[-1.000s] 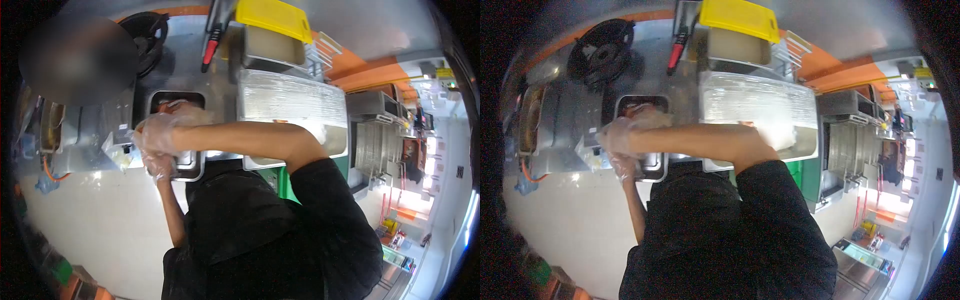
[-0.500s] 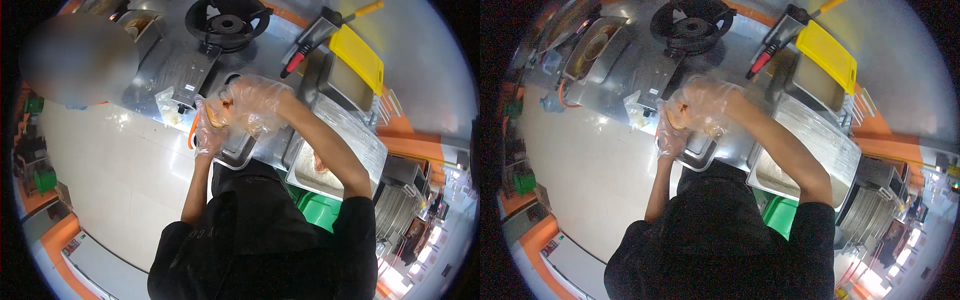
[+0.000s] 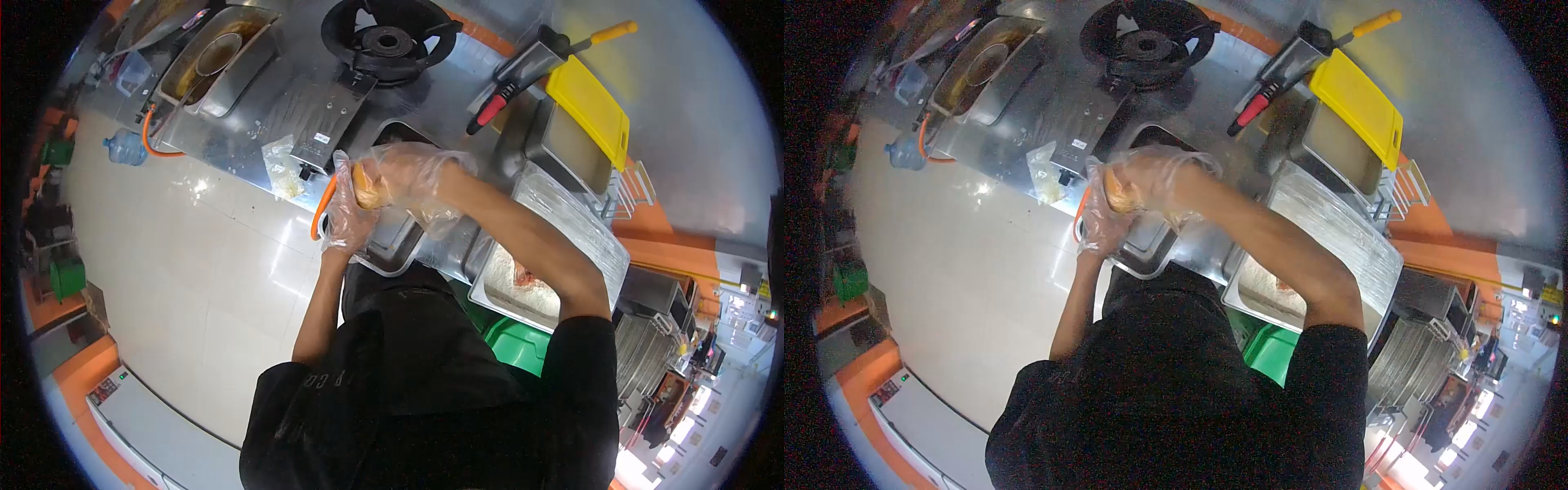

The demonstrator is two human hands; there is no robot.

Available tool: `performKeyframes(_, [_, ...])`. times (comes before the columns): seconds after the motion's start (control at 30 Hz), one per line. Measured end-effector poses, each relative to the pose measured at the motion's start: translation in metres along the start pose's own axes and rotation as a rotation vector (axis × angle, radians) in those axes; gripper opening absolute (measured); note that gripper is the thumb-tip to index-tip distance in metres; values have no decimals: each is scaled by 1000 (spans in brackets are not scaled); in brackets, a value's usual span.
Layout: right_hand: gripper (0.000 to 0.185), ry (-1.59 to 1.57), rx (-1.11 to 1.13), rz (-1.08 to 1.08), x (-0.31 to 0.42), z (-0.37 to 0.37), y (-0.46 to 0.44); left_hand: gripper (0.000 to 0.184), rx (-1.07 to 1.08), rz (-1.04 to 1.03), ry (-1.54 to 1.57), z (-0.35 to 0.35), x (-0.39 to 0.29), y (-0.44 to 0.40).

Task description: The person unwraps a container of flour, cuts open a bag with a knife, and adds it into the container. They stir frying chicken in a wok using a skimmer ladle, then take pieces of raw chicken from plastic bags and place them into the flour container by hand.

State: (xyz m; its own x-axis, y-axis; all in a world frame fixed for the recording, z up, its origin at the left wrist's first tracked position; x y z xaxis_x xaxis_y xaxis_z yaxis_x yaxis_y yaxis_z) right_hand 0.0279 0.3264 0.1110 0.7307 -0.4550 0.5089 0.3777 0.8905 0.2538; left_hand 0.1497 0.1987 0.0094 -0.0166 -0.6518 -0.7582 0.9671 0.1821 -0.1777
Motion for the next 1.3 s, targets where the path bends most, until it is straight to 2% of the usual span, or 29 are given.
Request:
performKeyframes(0.03, [31,-49,50,28,0,8,1,96,4,18,27,1,0,0])
performKeyframes(0.23, [24,-47,168,-304,12,65,12,96,-9,29,204,7,-4,-2])
performKeyframes(0.33, [25,-194,-76,61,-35,50,20,98,-3,48,155,1,8,0])
performKeyframes(0.43, [35,-872,-187,-238,-27,59,40,99,20,120,167,9,1,0])
performKeyframes(0.5, [36,-1150,-365,-193,-17,60,50,100,-2,101,135,13,-5,-1])
performKeyframes(0.53, [37,-1289,-465,-167,-13,59,55,99,-95,47,85,9,-4,-2])
performKeyframes(0.63, [45,-2090,-660,-61,-16,39,74,100,8,91,42,12,-6,-5])
performKeyframes(0.77, [50,-2486,-707,219,0,18,105,104,-1,110,57,5,-3,-5])
performKeyframes(0.8, [50,-2492,-812,198,7,13,113,105,3,88,71,4,-3,-3])
performKeyframes(0.9, [41,-2374,-1010,33,59,28,150,104,-10,-19,-149,-1,8,4])
performKeyframes(0.97, [42,-2265,-1136,-47,83,30,181,102,23,-25,-18,2,2,1])
performKeyframes(1.03, [43,-2060,-1254,-134,111,22,220,101,34,-53,34,0,-3,3])
performKeyframes(1.1, [44,-1818,-1349,-274,138,5,262,102,61,3,-61,4,-9,6])
performKeyframes(1.13, [45,-1664,-1377,-363,155,-1,284,102,63,22,-110,0,-8,6])
performKeyframes(1.23, [47,-1262,-1374,-655,204,-22,341,103,19,-133,-265,-6,5,9])
performKeyframes(1.3, [48,-1113,-1340,-842,222,-38,364,100,87,-42,-71,-8,8,5])
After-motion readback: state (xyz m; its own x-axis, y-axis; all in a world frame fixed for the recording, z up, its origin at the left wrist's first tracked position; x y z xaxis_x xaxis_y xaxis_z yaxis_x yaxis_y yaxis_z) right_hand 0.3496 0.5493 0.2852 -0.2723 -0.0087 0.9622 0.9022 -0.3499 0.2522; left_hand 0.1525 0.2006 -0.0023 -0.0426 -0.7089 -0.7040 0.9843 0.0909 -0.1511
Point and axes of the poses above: each hand's wrist, its own y-axis away from the middle knuckle, its own z-axis out of the back of the hand, x = y × z, the point moved 1 cm from there along -y, towards the middle knuckle, and after that the axes turned 5 degrees about -y, right-handed, at the moved point
